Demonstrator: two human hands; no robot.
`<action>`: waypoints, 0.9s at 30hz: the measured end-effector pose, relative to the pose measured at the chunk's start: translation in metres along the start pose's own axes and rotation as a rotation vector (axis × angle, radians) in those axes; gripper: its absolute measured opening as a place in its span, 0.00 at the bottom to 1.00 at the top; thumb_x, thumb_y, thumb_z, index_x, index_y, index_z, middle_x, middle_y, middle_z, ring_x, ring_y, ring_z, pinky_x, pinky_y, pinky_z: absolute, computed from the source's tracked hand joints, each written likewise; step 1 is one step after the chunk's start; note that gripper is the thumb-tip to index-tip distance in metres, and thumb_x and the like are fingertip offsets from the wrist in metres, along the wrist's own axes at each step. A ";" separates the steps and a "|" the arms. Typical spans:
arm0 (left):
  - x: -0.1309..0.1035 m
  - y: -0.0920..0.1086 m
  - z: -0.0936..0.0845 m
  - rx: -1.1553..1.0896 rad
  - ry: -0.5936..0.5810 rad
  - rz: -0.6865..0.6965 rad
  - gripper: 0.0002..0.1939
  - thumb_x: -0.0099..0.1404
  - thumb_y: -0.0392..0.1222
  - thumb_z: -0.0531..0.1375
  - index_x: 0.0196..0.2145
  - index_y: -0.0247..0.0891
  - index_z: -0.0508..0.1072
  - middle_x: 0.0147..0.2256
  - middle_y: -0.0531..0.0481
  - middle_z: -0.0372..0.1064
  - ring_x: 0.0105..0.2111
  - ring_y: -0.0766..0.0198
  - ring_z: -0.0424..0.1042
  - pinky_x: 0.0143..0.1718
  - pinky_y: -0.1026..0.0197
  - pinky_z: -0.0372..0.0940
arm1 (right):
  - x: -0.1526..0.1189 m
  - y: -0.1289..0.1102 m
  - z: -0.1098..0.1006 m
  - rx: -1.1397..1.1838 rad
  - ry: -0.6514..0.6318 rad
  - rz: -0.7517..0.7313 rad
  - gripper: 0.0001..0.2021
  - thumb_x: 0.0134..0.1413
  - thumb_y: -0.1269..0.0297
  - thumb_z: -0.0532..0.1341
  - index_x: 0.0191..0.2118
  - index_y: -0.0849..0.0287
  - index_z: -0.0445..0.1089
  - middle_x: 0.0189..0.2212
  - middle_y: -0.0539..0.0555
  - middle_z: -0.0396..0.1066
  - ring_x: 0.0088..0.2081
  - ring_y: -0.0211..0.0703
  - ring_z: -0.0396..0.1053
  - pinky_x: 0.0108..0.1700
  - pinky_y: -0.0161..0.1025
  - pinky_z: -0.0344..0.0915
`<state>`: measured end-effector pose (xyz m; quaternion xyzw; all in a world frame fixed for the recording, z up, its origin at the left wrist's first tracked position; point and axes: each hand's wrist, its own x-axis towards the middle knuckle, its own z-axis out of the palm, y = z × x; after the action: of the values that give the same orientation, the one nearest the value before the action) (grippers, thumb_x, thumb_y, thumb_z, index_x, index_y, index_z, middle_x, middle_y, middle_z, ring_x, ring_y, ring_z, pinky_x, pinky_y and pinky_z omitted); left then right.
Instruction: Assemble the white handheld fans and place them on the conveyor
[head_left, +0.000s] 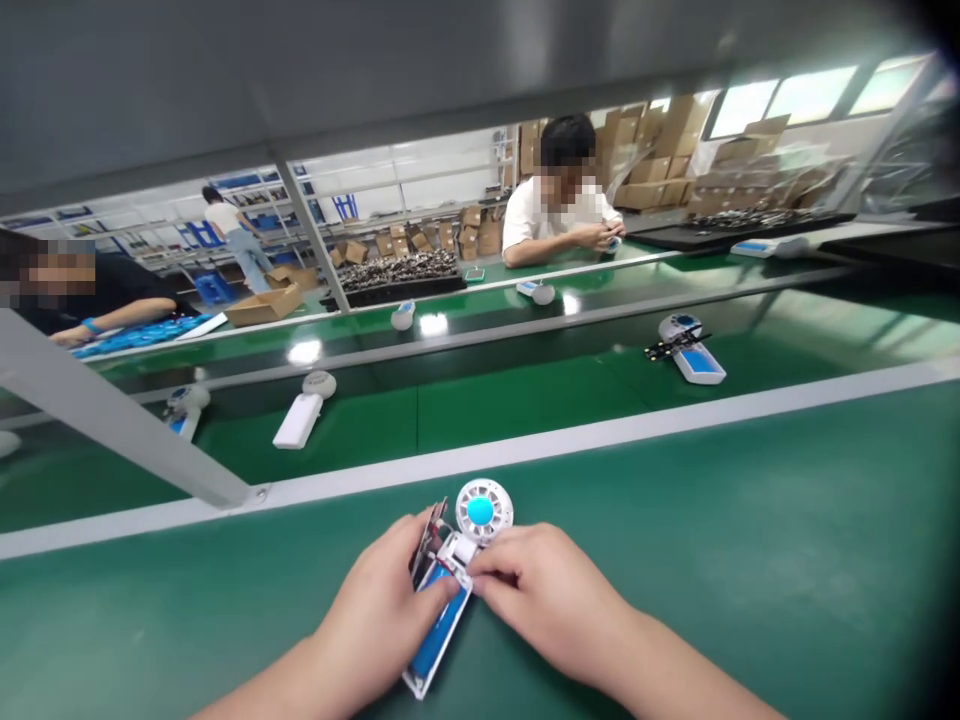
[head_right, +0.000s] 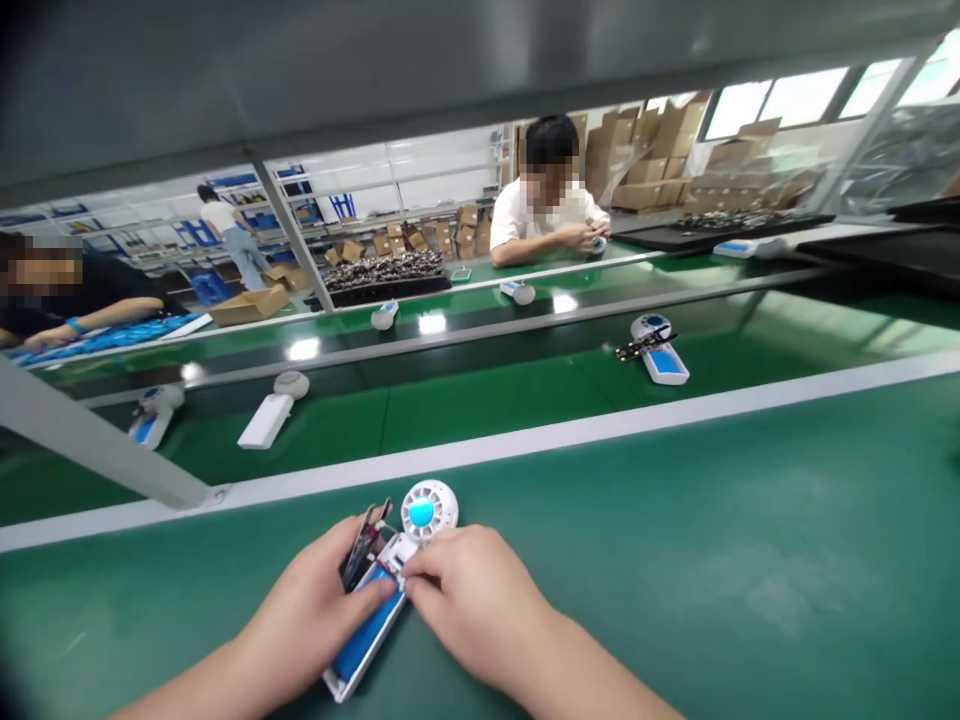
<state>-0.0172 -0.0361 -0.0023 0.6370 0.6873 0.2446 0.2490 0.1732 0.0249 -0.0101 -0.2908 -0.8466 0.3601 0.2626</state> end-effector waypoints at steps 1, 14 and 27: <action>0.000 0.001 0.001 -0.020 -0.003 -0.031 0.24 0.58 0.38 0.62 0.54 0.44 0.70 0.49 0.47 0.73 0.50 0.54 0.73 0.53 0.51 0.67 | 0.001 0.001 0.003 0.018 0.010 0.007 0.15 0.53 0.85 0.65 0.31 0.55 0.77 0.29 0.44 0.72 0.31 0.39 0.70 0.34 0.31 0.61; -0.007 -0.008 0.002 -0.091 0.024 0.193 0.13 0.72 0.40 0.53 0.49 0.46 0.73 0.42 0.51 0.72 0.42 0.68 0.72 0.44 0.65 0.69 | 0.002 0.003 0.027 0.075 0.146 -0.014 0.09 0.61 0.77 0.53 0.31 0.60 0.64 0.33 0.51 0.66 0.35 0.44 0.64 0.37 0.38 0.60; -0.004 -0.017 0.009 0.344 0.245 0.671 0.20 0.68 0.28 0.55 0.57 0.34 0.68 0.45 0.44 0.71 0.43 0.68 0.71 0.44 0.68 0.70 | 0.003 -0.005 0.027 0.149 0.227 0.197 0.16 0.56 0.85 0.59 0.24 0.61 0.59 0.27 0.45 0.63 0.28 0.37 0.62 0.29 0.33 0.53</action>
<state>-0.0239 -0.0406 -0.0194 0.8247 0.4965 0.2680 -0.0389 0.1517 0.0113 -0.0220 -0.3912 -0.7499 0.4105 0.3409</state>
